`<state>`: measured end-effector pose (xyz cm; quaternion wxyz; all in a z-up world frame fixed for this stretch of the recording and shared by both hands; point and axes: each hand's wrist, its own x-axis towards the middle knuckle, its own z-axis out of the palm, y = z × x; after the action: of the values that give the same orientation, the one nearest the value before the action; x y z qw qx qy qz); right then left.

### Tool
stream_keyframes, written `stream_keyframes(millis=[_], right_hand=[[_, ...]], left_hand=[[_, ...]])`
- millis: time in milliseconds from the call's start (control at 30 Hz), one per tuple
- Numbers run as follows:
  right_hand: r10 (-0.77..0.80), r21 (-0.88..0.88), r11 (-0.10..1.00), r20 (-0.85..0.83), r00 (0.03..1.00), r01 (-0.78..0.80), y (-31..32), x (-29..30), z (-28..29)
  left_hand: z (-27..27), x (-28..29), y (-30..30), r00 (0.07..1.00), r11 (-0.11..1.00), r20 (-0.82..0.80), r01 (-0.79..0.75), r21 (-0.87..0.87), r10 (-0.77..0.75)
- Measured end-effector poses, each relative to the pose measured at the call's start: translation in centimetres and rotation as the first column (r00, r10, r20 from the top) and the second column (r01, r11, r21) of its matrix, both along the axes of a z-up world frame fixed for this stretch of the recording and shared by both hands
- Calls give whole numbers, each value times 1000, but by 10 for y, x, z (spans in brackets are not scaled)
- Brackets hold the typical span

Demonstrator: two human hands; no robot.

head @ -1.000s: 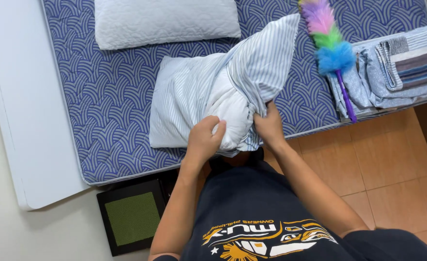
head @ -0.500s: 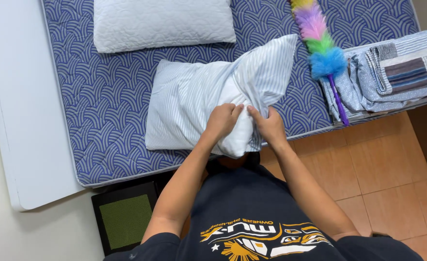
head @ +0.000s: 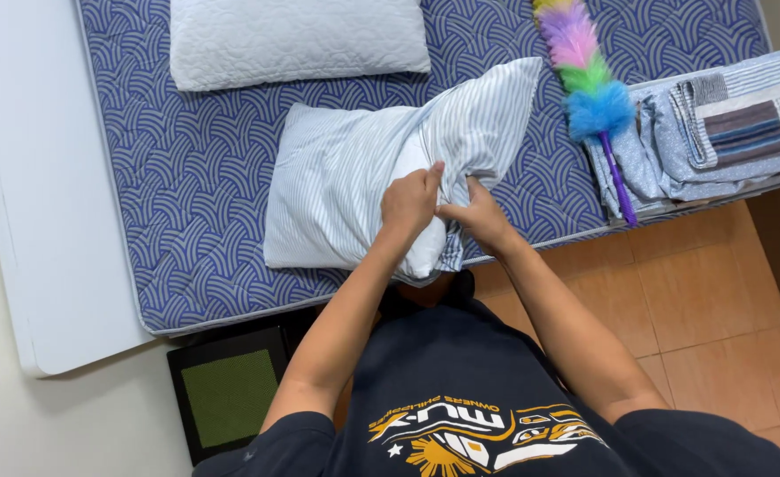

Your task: The person removes a pillow from a striped pillowcase, folds the empty case, and places it on a stack. They then unfold a patchwork quilt, fold it neatly, and place it on top of the folded pillowcase.

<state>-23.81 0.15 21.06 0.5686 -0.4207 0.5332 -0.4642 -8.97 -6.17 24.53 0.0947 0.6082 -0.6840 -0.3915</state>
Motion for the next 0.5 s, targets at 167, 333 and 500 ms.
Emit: stream_keyframes(millis=[167,333,500], right_hand=[[-23,28,999,28,999,22,-8,-4,-29],[6,34,999,205,979,-13,-5,-15,-34],[-425,-152,905,-396,814,399,-13,-46,-64]], left_hand=[[-8,6,25,998,874,-18,-64,-482,63],[-12,33,19,991,977,-133,-53,-207,26],[54,73,30,924,974,-368,-168,-153,102]])
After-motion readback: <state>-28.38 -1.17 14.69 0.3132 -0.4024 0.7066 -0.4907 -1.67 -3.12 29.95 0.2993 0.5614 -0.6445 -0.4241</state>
